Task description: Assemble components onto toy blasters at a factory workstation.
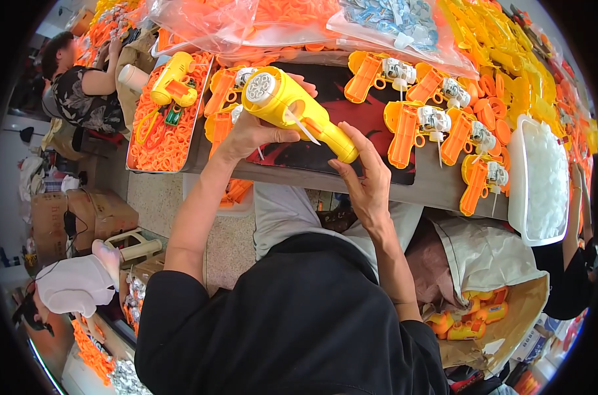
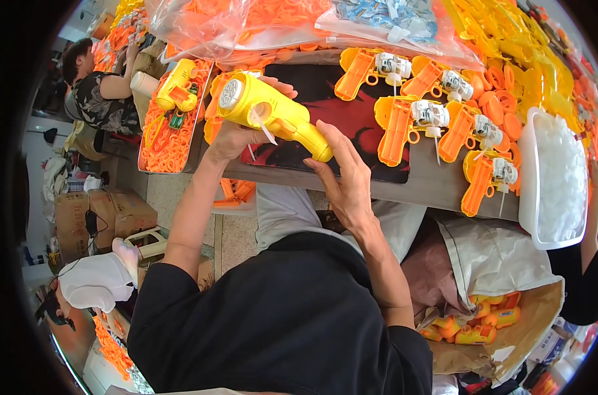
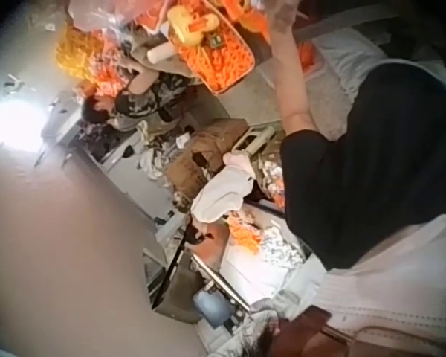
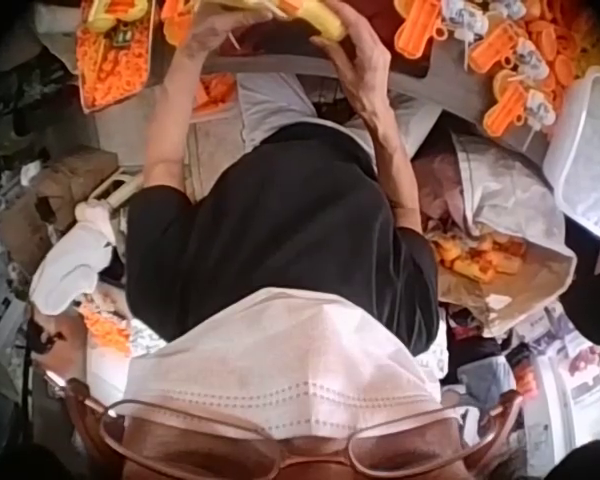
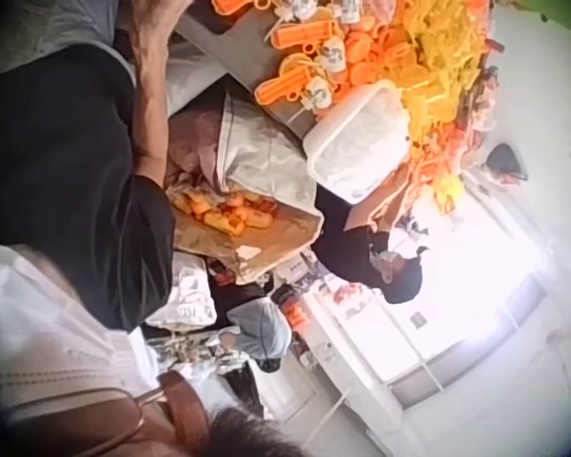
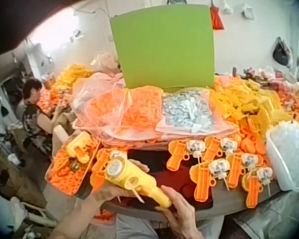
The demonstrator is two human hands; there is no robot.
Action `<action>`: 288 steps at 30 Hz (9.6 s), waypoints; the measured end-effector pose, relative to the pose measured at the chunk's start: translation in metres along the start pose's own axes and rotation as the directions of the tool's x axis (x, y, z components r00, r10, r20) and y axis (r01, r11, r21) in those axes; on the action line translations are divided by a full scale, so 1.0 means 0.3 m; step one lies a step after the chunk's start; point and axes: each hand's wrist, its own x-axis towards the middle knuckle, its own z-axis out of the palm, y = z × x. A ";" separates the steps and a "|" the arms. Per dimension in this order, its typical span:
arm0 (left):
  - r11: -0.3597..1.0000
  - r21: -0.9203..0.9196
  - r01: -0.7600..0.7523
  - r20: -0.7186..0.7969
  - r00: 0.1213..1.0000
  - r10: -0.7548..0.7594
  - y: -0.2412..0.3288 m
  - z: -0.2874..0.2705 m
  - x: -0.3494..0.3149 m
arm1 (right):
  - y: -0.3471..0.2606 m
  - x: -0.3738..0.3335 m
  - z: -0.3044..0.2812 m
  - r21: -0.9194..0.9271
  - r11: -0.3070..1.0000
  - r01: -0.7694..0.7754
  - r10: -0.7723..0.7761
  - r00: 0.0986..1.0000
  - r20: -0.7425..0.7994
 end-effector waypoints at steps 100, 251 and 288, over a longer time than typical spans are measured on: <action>0.544 0.834 -0.093 0.086 0.996 0.037 0.108 0.222 0.151 | -0.078 0.234 -0.290 -0.087 0.995 -0.057 0.079 0.960 0.268; 0.401 0.907 -0.128 0.121 0.992 0.042 0.141 0.204 0.162 | 0.031 0.178 -1.499 -0.835 0.385 -0.392 -0.149 0.867 -0.476; 0.748 0.638 -0.182 0.240 0.970 0.031 0.066 0.087 0.140 | -0.206 0.090 -0.519 -0.326 0.901 -0.287 0.341 0.932 0.122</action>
